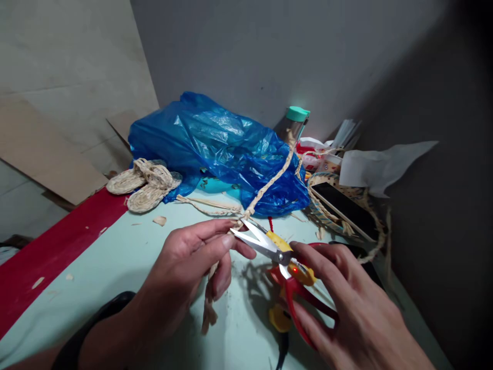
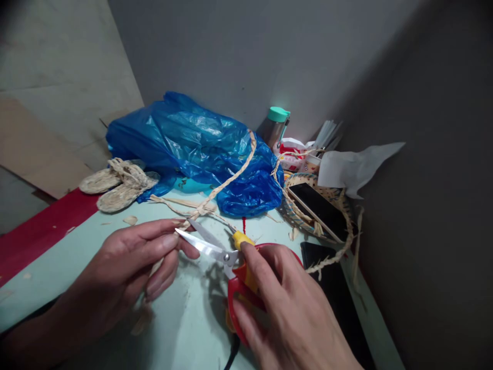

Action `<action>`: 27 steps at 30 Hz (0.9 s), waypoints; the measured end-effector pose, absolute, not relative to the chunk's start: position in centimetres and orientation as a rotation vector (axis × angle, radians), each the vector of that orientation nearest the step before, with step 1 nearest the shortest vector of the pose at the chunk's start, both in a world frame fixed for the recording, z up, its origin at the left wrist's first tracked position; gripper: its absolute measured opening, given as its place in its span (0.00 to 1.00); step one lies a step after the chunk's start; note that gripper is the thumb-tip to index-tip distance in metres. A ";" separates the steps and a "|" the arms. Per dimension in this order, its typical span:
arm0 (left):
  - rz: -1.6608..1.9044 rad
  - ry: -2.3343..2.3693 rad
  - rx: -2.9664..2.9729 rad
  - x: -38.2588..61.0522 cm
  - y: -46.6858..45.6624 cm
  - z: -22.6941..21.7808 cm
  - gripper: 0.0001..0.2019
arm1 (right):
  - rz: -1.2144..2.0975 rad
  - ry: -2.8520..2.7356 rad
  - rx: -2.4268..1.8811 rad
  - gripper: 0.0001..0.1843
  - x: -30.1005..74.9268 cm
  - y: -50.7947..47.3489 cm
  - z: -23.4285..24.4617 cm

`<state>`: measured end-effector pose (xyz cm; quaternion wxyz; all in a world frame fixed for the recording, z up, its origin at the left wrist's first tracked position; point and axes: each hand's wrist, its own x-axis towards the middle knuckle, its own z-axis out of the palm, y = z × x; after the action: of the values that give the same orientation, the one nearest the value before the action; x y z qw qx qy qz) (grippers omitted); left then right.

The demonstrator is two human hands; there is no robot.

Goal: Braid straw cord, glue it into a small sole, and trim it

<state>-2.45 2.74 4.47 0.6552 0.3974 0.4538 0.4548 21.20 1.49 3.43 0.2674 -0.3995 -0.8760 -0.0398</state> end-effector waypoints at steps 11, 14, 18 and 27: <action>0.938 1.084 0.922 -1.9 2.3 4.0 0.13 | -0.160 -2.360 -0.986 0.27 22.4 1.3 2.6; 0.911 1.104 0.938 -1.9 1.9 4.5 0.14 | -0.159 -2.344 -0.972 0.26 22.3 1.0 2.4; 0.871 1.150 0.926 -2.0 1.6 5.1 0.13 | -0.208 -2.352 -0.984 0.31 22.8 0.3 2.0; 0.984 0.922 0.830 -1.8 1.4 4.2 0.09 | -0.469 -2.329 -0.871 0.33 23.1 0.4 2.1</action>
<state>-1.82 1.35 4.16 0.7027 0.3728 0.4142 0.4423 23.10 0.41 2.11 0.3007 -0.3283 -0.8778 -0.1767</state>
